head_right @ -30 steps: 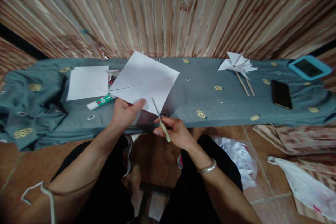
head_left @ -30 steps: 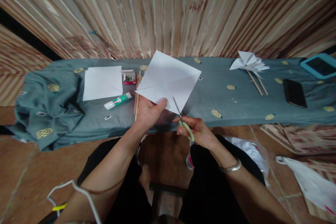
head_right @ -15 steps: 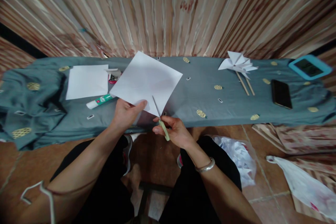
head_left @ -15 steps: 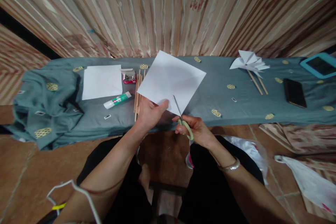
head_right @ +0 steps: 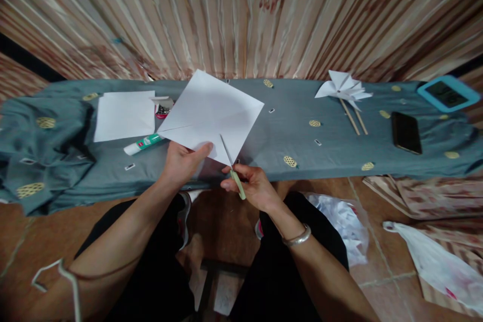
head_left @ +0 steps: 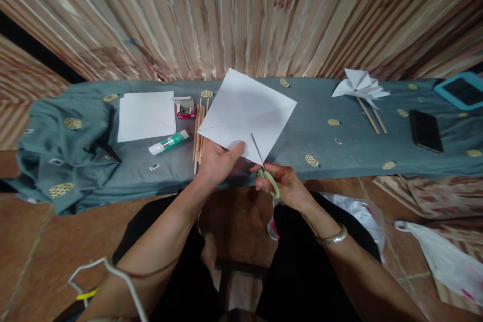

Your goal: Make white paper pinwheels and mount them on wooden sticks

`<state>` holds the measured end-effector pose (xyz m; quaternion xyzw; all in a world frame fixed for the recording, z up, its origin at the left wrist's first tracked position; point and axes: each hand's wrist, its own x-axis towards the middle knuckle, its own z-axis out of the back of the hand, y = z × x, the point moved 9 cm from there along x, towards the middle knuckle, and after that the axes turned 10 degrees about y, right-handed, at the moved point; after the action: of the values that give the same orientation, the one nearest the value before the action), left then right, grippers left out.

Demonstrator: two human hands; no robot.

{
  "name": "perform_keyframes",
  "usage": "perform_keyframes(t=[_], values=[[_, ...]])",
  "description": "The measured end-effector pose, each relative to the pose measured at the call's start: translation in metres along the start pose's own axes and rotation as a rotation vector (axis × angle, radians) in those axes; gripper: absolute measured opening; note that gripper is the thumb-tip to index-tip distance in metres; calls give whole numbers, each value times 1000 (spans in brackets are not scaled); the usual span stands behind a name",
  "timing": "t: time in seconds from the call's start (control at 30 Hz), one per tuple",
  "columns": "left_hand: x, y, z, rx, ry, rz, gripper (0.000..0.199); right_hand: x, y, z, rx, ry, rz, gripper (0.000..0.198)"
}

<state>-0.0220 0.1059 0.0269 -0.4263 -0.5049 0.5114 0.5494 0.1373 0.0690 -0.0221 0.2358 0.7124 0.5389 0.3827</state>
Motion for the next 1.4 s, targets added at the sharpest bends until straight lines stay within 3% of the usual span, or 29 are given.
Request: perform_keyframes(t=[0.4,0.6,0.9,1.4], values=[[-4,5,-7,-66,47,28,33,-1,2,5,-55,-27,22,44],[-4,1,-8,-96,54,52,30,-1,-4,5,-5,-35,-20,44],[-6,-11,-12,-98,54,43,25,-1,9,3,-53,-44,11,43],[-8,1,-14,-161,79,75,29,0,3,5,32,-75,-9,41]])
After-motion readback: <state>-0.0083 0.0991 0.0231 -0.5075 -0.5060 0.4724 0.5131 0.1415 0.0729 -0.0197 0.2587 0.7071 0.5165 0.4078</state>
